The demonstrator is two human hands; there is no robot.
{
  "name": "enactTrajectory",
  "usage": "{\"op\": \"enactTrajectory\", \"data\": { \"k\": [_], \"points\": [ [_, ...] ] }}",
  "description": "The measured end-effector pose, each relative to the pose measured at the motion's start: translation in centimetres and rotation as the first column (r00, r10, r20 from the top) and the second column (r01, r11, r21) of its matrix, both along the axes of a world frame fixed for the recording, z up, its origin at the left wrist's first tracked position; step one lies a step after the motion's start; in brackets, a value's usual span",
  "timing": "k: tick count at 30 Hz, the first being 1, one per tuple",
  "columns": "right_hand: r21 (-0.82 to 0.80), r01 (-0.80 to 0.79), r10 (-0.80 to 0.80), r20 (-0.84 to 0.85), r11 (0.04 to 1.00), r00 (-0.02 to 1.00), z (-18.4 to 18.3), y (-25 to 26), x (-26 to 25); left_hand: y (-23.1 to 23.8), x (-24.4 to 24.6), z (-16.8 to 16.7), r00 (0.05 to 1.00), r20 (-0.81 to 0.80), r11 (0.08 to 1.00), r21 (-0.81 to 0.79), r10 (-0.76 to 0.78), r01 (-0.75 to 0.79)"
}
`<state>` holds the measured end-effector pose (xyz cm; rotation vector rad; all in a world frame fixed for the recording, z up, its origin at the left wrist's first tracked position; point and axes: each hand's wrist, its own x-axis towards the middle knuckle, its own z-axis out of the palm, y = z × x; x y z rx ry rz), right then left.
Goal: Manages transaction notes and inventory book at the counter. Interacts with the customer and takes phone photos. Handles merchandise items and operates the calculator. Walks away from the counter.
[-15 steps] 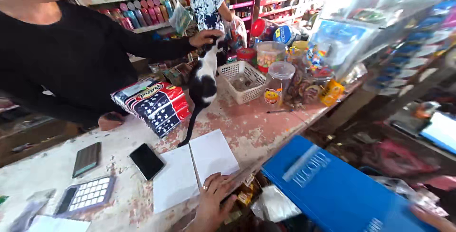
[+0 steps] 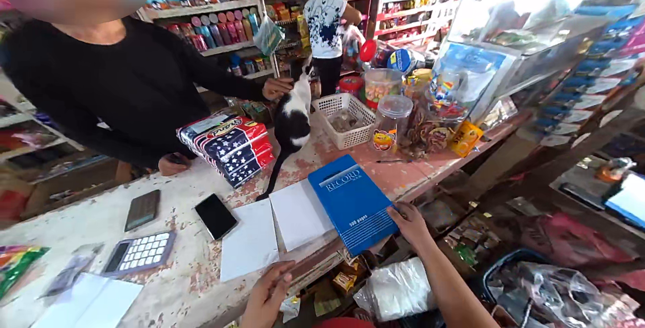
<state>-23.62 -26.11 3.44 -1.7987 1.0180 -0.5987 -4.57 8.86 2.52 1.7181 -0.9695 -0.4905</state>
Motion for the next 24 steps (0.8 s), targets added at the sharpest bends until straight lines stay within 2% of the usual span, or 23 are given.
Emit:
{"op": "enactTrajectory", "data": {
  "k": [2, 4, 7, 8, 9, 10, 11, 12, 14, 16, 20, 22, 24],
  "points": [
    [-0.166, -0.111, 0.115, 0.015, 0.980, 0.993, 2.8, 1.7, 0.1, 0.0, -0.6, 0.2, 0.991, -0.130, 0.999, -0.044, 0.021, -0.027],
    [-0.352, -0.282, 0.336, 0.102, 0.893, 0.936, 5.4, 5.7, 0.7, -0.7, -1.0, 0.7, 0.961, -0.277, 0.991, -0.122, 0.027, -0.063],
    [-0.515, -0.597, 0.739, 0.112, 0.615, 0.665, 5.9, 11.7, 1.5, -2.8, -0.8, 2.4, 0.883, -0.464, 0.971, -0.171, 0.072, -0.169],
    [-0.524, -0.610, 0.773, 0.164, 0.595, 0.612, 5.2, 12.5, 1.7, -3.6, -0.5, 3.1, 0.856, -0.505, 0.966, -0.150, 0.109, -0.211],
    [-0.526, -0.540, 0.723, 0.237, 0.657, 0.649, 4.0, 12.6, 1.7, -4.1, 0.0, 3.7, 0.829, -0.536, 0.963, -0.100, 0.159, -0.249],
    [-0.524, -0.396, 0.594, 0.289, 0.754, 0.751, 2.8, 12.0, 1.4, -4.4, 0.5, 4.0, 0.796, -0.566, 0.959, -0.037, 0.213, -0.282],
    [-0.517, -0.239, 0.420, 0.267, 0.822, 0.868, 1.6, 10.7, 1.0, -4.7, 0.8, 3.9, 0.755, -0.598, 0.945, 0.014, 0.269, -0.325],
    [-0.498, -0.130, 0.248, 0.179, 0.857, 0.952, 0.5, 9.1, 0.5, -5.1, 0.8, 3.8, 0.725, -0.605, 0.927, 0.064, 0.330, -0.369],
    [-0.379, -0.095, 0.070, -0.080, 0.920, 0.994, -1.7, 5.9, -0.3, -6.0, 0.1, 2.6, 0.727, -0.554, 0.903, 0.123, 0.406, -0.411],
    [-0.317, -0.103, 0.028, -0.232, 0.943, 0.972, -3.1, 4.4, -0.4, -6.6, -1.2, 1.1, 0.743, -0.497, 0.888, 0.153, 0.448, -0.433],
    [-0.357, -0.132, 0.017, -0.308, 0.925, 0.951, -2.6, 3.1, 0.8, -6.6, -3.2, -1.8, 0.740, -0.507, 0.891, 0.160, 0.443, -0.424],
    [-0.327, -0.204, 0.120, -0.258, 0.923, 0.959, -2.2, 3.4, 1.9, -6.6, -3.7, -2.5, 0.707, -0.546, 0.888, 0.185, 0.449, -0.421],
    [-0.249, -0.305, 0.280, -0.132, 0.919, 0.951, -1.6, 5.2, 2.8, -6.8, -3.6, -2.3, 0.662, -0.584, 0.875, 0.211, 0.470, -0.435]
  ]
}}
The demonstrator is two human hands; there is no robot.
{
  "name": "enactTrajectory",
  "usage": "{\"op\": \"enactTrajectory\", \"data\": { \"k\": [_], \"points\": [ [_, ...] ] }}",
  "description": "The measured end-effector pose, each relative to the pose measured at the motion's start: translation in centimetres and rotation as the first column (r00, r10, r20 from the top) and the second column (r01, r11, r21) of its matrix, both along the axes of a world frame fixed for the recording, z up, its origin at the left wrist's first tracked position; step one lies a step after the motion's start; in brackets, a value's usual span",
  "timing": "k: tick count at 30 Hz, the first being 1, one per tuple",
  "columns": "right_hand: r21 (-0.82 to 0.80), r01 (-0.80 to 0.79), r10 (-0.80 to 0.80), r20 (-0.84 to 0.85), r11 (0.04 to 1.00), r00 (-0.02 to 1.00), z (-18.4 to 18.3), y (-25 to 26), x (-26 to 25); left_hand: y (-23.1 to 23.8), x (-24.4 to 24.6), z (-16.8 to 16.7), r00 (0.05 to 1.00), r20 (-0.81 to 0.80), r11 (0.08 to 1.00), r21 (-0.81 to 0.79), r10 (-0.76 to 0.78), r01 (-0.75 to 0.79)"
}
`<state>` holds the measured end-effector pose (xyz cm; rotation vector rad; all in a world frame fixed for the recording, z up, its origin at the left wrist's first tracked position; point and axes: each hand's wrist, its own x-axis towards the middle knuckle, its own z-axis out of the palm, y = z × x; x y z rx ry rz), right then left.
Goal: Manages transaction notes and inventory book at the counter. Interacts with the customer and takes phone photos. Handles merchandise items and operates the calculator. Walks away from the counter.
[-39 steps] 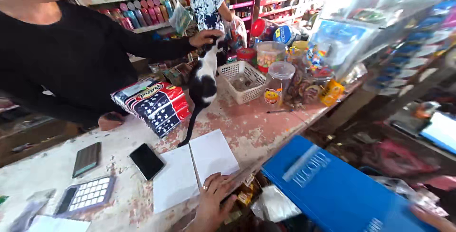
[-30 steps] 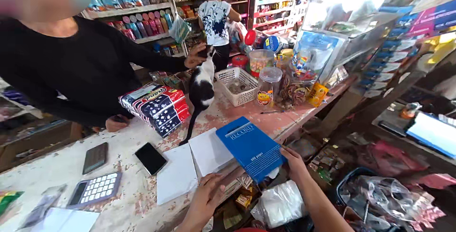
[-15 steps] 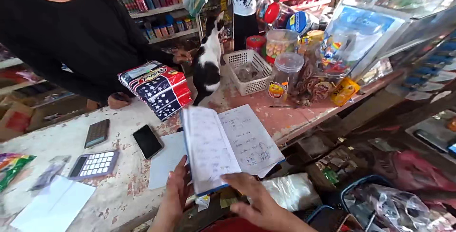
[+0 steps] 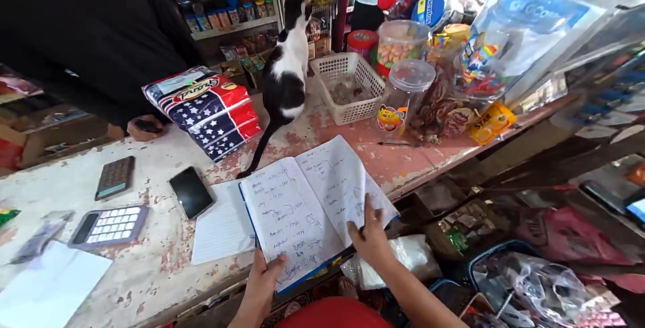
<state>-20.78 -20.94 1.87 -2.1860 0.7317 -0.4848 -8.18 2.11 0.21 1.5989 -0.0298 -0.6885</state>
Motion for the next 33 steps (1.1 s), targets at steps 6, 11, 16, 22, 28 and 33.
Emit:
{"op": "enactTrajectory", "data": {
  "k": [6, 11, 16, 22, 28, 33],
  "points": [
    [-0.221, -0.551, 0.592, 0.234, 0.805, 0.771, -1.4, 3.1, -0.4, 0.0, 0.5, 1.2, 0.992, -0.103, 0.993, -0.077, 0.077, -0.085],
    [-0.248, 0.072, -0.060, 0.059, 0.966, 0.996, -1.5, 0.4, -2.7, 0.5, 0.9, -0.6, 0.998, -0.022, 0.998, -0.025, 0.064, -0.065],
    [-0.290, 0.074, -0.099, -0.075, 0.954, 0.992, -2.6, -0.8, -1.6, -0.2, 0.7, -0.8, 0.996, 0.043, 0.996, -0.054, 0.080, -0.077],
    [-0.259, -0.202, 0.216, 0.027, 0.944, 0.976, -0.2, 2.9, -0.5, 1.6, -0.8, 0.1, 0.948, 0.267, 0.960, 0.264, -0.172, 0.099],
    [-0.395, 0.115, -0.214, -0.216, 0.911, 0.953, -1.7, -1.5, -4.1, 2.0, -2.2, 4.0, 0.558, 0.646, 0.713, 0.689, -0.521, -0.131],
    [-0.461, 0.094, -0.198, -0.184, 0.882, 0.963, -2.5, -1.5, -2.6, -2.5, -1.7, 5.6, 0.310, 0.781, 0.837, 0.535, -0.541, 0.115]
  ]
}}
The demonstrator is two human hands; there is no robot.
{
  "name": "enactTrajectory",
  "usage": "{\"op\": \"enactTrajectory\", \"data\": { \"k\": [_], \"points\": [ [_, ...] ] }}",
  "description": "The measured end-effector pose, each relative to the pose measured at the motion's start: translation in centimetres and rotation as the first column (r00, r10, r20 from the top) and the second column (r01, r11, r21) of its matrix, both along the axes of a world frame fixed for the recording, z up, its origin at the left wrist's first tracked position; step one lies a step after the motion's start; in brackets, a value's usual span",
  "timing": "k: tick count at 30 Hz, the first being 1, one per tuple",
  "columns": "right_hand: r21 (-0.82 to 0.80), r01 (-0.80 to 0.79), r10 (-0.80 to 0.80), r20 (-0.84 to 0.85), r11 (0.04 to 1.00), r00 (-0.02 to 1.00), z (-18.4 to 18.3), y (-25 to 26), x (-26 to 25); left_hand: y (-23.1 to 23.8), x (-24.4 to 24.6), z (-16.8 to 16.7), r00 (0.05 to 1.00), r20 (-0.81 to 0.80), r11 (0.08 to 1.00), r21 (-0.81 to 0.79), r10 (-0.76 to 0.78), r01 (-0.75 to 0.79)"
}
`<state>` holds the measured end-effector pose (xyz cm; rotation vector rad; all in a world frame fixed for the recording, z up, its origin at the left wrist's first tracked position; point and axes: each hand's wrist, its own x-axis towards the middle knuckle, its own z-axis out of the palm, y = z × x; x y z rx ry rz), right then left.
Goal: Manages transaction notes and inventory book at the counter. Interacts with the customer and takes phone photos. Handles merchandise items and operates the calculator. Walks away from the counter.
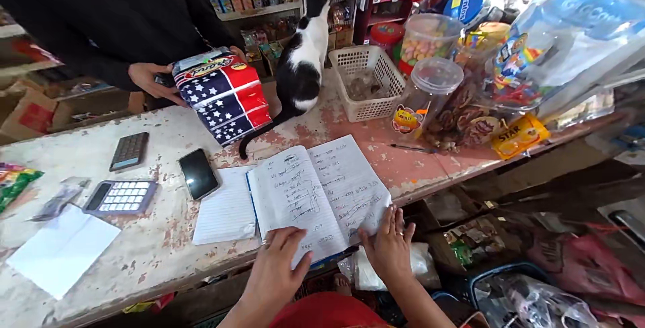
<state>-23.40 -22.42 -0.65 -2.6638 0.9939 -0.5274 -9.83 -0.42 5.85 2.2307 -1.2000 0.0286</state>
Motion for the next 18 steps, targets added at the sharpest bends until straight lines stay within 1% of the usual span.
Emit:
{"op": "enactTrajectory", "data": {
  "k": [1, 2, 3, 4, 5, 6, 7, 8, 9, 10, 11, 12, 13, 14, 16, 17, 18],
  "points": [
    [0.029, -0.048, 0.047, 0.036, 0.998, 0.998, 0.4, 0.2, 0.3, -1.1, -0.1, 0.3, 0.997, -0.059, 0.998, -0.038, -0.047, 0.045],
    [0.077, -0.118, 0.112, 0.078, 0.990, 0.991, 0.8, 0.6, 0.6, -2.1, -0.1, 0.6, 0.983, -0.164, 0.995, -0.075, -0.082, 0.071],
    [0.129, -0.213, 0.197, 0.128, 0.968, 0.972, 1.1, 1.1, 0.9, -3.0, 0.1, 0.9, 0.939, -0.327, 0.992, -0.107, -0.105, 0.073],
    [0.146, -0.334, 0.305, 0.195, 0.931, 0.932, 1.3, 1.7, 1.1, -3.8, 0.5, 1.1, 0.849, -0.515, 0.987, -0.154, -0.120, 0.047],
    [0.128, -0.473, 0.428, 0.269, 0.872, 0.863, 1.3, 2.4, 1.3, -4.5, 1.0, 1.2, 0.730, -0.671, 0.978, -0.208, -0.128, -0.020],
    [0.092, -0.611, 0.557, 0.323, 0.787, 0.765, 1.2, 2.9, 1.3, -5.2, 1.5, 1.4, 0.601, -0.793, 0.965, -0.227, -0.104, -0.132],
    [0.057, -0.721, 0.662, 0.353, 0.690, 0.661, 1.1, 3.3, 1.4, -5.6, 2.1, 1.5, 0.502, -0.863, 0.946, -0.212, -0.063, -0.246],
    [0.031, -0.795, 0.728, 0.382, 0.606, 0.570, 1.1, 3.3, 1.4, -5.9, 2.7, 1.5, 0.446, -0.895, 0.923, -0.184, -0.016, -0.337],
    [0.036, -0.834, 0.748, 0.422, 0.551, 0.512, 1.1, 3.1, 1.3, -5.9, 3.4, 1.2, 0.430, -0.902, 0.904, -0.159, 0.030, -0.396],
    [0.068, -0.844, 0.721, 0.487, 0.533, 0.494, 1.1, 2.5, 1.2, -5.7, 4.0, 0.8, 0.438, -0.896, 0.898, -0.133, 0.072, -0.420],
    [0.103, -0.827, 0.651, 0.566, 0.552, 0.505, 0.9, 1.7, 1.0, -5.5, 4.3, 0.3, 0.456, -0.883, 0.896, -0.113, 0.108, -0.430],
    [0.144, -0.786, 0.562, 0.624, 0.601, 0.544, 0.8, 0.7, 0.9, -5.1, 4.3, 0.0, 0.477, -0.869, 0.897, -0.099, 0.133, -0.431],
    [0.179, -0.718, 0.471, 0.644, 0.673, 0.602, 0.8, -0.4, 0.8, -4.6, 4.1, -0.2, 0.491, -0.858, 0.901, -0.086, 0.150, -0.426],
    [0.197, -0.629, 0.397, 0.627, 0.752, 0.671, 1.0, -1.6, 0.7, -4.0, 3.7, -0.3, 0.499, -0.851, 0.899, -0.077, 0.166, -0.430],
    [0.176, -0.440, 0.310, 0.489, 0.881, 0.816, 1.3, -3.9, 0.5, -2.6, 2.3, -0.7, 0.528, -0.827, 0.890, -0.078, 0.194, -0.449],
    [0.138, -0.363, 0.288, 0.385, 0.922, 0.877, 1.4, -4.6, 0.3, -1.8, 1.4, -1.2, 0.551, -0.807, 0.880, -0.087, 0.213, -0.467],
    [0.100, -0.314, 0.274, 0.291, 0.944, 0.917, 1.4, -5.1, 0.0, -0.9, 0.5, -1.6, 0.567, -0.789, 0.867, -0.091, 0.238, -0.490]
  ]
}}
